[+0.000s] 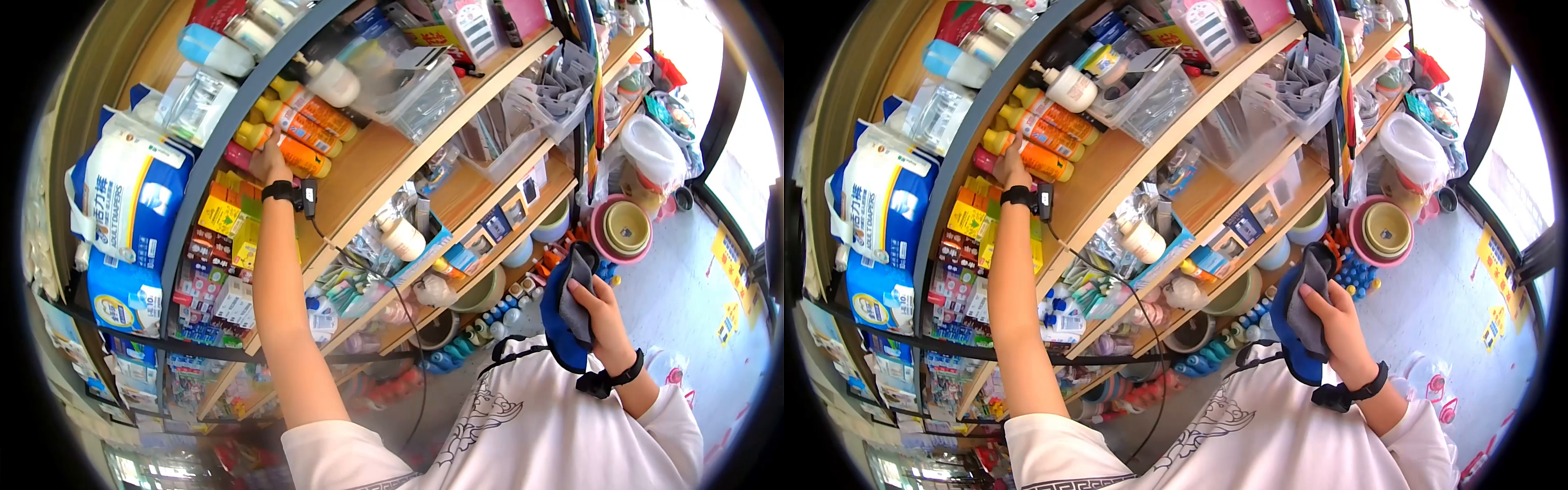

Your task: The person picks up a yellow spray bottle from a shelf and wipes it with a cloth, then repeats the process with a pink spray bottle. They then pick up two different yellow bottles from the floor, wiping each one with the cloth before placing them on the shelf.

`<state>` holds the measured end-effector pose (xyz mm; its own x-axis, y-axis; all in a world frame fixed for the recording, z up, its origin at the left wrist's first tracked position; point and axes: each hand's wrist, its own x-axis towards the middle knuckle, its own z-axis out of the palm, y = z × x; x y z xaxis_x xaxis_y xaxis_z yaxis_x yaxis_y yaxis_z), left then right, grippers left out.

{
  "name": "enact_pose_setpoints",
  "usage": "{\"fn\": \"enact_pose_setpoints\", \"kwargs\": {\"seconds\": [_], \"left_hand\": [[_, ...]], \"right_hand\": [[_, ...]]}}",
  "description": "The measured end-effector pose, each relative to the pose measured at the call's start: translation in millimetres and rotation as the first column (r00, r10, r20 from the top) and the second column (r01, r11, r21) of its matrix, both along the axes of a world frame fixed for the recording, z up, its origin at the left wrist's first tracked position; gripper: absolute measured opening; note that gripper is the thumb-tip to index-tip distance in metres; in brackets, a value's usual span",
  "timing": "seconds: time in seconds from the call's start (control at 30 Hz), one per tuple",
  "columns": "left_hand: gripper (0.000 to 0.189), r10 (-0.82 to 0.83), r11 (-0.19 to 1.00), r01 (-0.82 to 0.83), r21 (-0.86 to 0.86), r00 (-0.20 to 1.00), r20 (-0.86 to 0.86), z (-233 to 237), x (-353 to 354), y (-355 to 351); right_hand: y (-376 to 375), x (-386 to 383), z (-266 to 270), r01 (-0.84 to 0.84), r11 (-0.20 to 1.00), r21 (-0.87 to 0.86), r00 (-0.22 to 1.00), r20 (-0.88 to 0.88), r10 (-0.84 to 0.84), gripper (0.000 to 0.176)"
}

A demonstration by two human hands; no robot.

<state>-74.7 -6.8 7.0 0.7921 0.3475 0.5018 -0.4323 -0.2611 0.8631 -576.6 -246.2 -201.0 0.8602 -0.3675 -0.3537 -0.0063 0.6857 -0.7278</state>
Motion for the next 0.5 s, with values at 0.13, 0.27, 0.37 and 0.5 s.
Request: {"fn": "enact_pose_setpoints", "kwargs": {"seconds": [0.13,0.27,0.37,0.5], "left_hand": [[0.044,-0.017,0.996,0.009,0.087,0.996,0.091,-9,35,8],[0.044,0.003,0.996,-0.009,0.089,0.998,0.063,-13,39,9],[0.043,0.035,0.989,-0.050,0.138,0.994,0.106,-13,37,7],[0.036,-0.094,0.990,0.067,0.125,0.969,0.229,-16,34,5]], "right_hand": [[-4,-3,-15,0.068,0.997,0.038,0.997,-0.032,-0.067,0.021],[-5,-2,-17,0.090,0.994,0.055,0.994,-0.063,-0.086,0.022],[-5,0,-20,0.093,0.994,0.057,0.993,-0.083,-0.088,0.022],[-3,2,-25,0.097,0.993,0.062,0.993,-0.077,-0.092,0.021]]}}
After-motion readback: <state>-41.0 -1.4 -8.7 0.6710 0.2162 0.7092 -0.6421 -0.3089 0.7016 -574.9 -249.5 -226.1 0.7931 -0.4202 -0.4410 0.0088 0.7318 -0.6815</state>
